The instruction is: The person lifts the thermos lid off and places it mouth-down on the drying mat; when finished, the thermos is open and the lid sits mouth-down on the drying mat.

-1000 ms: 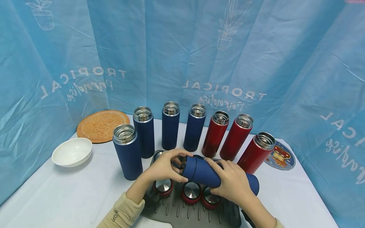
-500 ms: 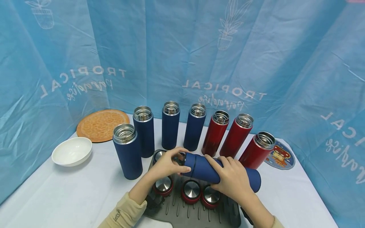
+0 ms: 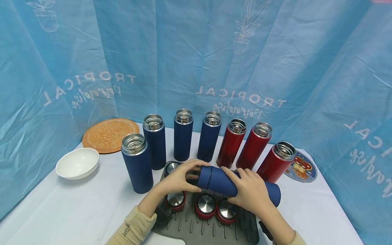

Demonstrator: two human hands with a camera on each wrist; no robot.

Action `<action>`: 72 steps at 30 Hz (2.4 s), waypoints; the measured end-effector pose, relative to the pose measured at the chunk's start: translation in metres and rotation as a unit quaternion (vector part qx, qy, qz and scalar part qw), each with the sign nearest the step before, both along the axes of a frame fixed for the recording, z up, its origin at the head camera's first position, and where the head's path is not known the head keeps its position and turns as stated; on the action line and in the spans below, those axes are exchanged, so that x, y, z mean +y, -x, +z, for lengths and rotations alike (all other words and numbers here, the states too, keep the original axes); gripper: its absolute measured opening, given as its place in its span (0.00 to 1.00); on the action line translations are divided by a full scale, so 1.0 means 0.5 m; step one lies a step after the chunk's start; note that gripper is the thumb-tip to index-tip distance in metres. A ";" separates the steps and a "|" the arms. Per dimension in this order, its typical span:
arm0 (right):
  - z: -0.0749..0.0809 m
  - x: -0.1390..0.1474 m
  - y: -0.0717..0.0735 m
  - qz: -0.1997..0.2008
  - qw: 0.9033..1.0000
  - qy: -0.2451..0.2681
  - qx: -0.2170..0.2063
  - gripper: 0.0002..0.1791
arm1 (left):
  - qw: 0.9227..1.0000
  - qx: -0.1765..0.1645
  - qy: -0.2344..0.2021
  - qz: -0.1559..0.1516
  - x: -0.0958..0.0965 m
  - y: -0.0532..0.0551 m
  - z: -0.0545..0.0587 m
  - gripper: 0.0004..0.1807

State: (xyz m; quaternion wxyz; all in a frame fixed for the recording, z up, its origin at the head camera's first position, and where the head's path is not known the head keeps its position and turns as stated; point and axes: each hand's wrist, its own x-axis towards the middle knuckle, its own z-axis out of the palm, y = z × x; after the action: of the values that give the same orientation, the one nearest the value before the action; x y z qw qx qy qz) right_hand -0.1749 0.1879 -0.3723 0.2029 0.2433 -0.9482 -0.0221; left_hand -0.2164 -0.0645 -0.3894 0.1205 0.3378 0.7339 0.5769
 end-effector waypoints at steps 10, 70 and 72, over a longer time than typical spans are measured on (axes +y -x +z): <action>-0.007 -0.004 0.009 0.035 0.998 -0.015 0.049 0.57 | 0.998 -0.054 -0.021 0.024 -0.009 0.006 -0.009 0.35; -0.007 -0.009 0.001 0.044 0.998 0.007 0.048 0.57 | 0.998 0.019 -0.004 -0.051 -0.010 -0.008 0.019 0.39; -0.008 -0.009 0.001 0.043 0.998 0.006 0.047 0.57 | 0.998 0.023 -0.007 -0.054 -0.009 -0.009 0.019 0.34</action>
State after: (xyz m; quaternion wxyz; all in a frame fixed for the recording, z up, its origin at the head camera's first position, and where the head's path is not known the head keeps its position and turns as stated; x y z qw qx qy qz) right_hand -0.1754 0.1837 -0.3761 0.2497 0.2813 -0.9264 -0.0194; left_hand -0.2120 -0.0691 -0.3801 0.1320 0.3907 0.7129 0.5671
